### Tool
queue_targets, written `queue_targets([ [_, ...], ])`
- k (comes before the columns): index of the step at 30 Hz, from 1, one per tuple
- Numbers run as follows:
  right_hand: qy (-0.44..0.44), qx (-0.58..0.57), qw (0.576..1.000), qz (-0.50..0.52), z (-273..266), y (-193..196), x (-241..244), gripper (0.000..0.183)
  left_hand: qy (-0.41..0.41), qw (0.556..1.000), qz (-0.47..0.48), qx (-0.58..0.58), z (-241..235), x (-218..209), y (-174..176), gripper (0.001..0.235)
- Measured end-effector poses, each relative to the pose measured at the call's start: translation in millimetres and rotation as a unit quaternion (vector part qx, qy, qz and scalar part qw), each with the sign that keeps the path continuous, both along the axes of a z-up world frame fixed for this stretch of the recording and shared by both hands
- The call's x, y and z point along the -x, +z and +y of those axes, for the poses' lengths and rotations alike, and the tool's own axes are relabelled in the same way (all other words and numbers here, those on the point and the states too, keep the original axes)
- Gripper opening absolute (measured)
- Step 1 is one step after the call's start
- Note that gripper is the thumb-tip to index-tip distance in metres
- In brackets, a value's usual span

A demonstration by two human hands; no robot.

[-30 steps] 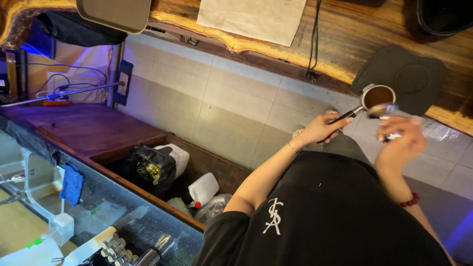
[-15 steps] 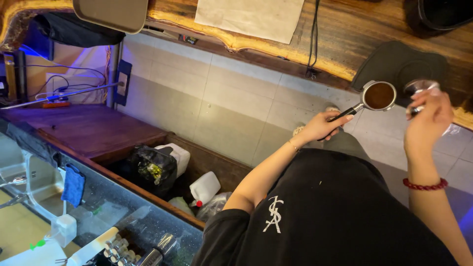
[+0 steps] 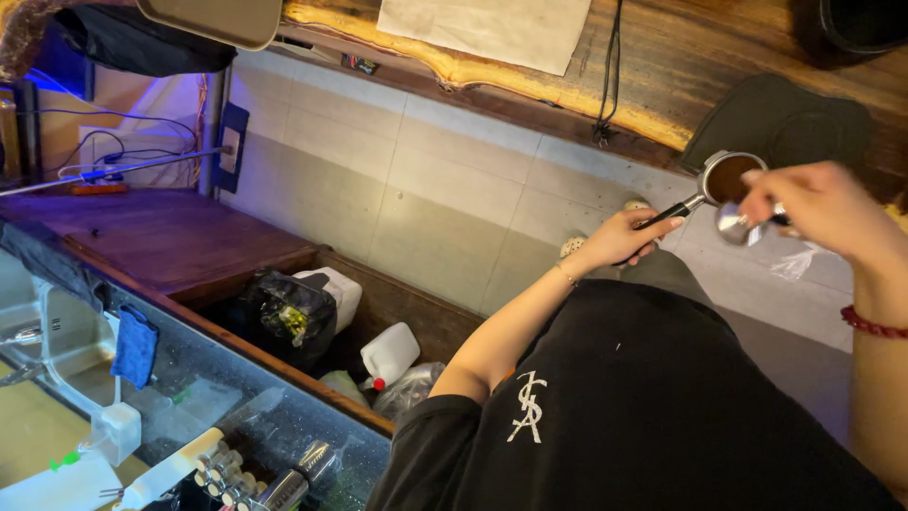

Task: Preparing and brewing espresso shots using a professional espresso machine and grinder.

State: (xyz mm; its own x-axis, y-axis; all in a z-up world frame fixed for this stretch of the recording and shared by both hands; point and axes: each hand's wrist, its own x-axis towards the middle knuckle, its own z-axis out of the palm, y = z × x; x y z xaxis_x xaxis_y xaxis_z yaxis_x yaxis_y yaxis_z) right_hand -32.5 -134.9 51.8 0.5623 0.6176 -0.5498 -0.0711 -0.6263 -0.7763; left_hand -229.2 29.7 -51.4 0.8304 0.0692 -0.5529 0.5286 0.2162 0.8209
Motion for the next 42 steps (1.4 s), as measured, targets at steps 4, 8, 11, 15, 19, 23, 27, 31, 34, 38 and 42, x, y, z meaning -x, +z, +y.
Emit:
queue_targets([
  [4,0.041,0.054,0.996,0.062,9.8,-4.9,21.9,0.052,0.006,1.0,-0.002,0.005,-0.8,-0.1,-0.6,0.049],
  [8,-0.048,0.003,0.999,0.025,10.3,1.4,37.6,0.048,0.009,1.0,-0.013,-0.006,-1.7,1.8,-2.5,0.049],
  [11,-0.078,-0.031,0.994,-0.07,5.0,0.1,34.4,0.048,0.006,1.0,-0.025,-0.006,-1.8,2.6,-1.9,0.049],
  [15,-0.059,-0.049,0.971,-0.228,11.5,3.5,27.2,0.049,0.006,1.0,-0.008,-0.003,-2.2,1.5,1.5,0.049],
  [19,-0.032,-0.016,0.967,-0.25,23.3,-1.2,28.7,0.051,0.009,0.999,-0.028,-0.014,-3.5,2.0,0.3,0.05],
  [23,-0.015,0.028,0.959,-0.281,27.2,-9.4,29.4,0.051,0.007,1.0,-0.01,-0.006,-4.9,2.0,-1.0,0.05],
  [27,0.047,0.038,0.927,-0.371,33.9,22.3,32.5,0.039,0.011,1.0,-0.001,-0.003,-5.9,0.6,-5.6,0.051],
  [31,0.119,-0.064,0.901,-0.413,9.2,44.5,23.1,0.042,0.002,1.0,0.001,-0.003,-5.0,0.8,-6.5,0.051],
  [34,0.145,-0.141,0.911,-0.359,-8.2,28.0,17.4,0.042,-0.009,1.0,0.004,-0.007,-4.2,0.2,-7.5,0.052],
  [38,0.153,0.075,0.899,-0.404,-5.2,23.0,20.8,0.033,-0.004,1.0,-0.011,-0.019,-5.9,-0.2,-9.1,0.053],
  [42,0.22,0.148,0.806,-0.53,-4.6,31.5,20.1,0.039,-0.005,1.0,0.0,-0.018,-1.5,0.2,2.9,0.051],
])
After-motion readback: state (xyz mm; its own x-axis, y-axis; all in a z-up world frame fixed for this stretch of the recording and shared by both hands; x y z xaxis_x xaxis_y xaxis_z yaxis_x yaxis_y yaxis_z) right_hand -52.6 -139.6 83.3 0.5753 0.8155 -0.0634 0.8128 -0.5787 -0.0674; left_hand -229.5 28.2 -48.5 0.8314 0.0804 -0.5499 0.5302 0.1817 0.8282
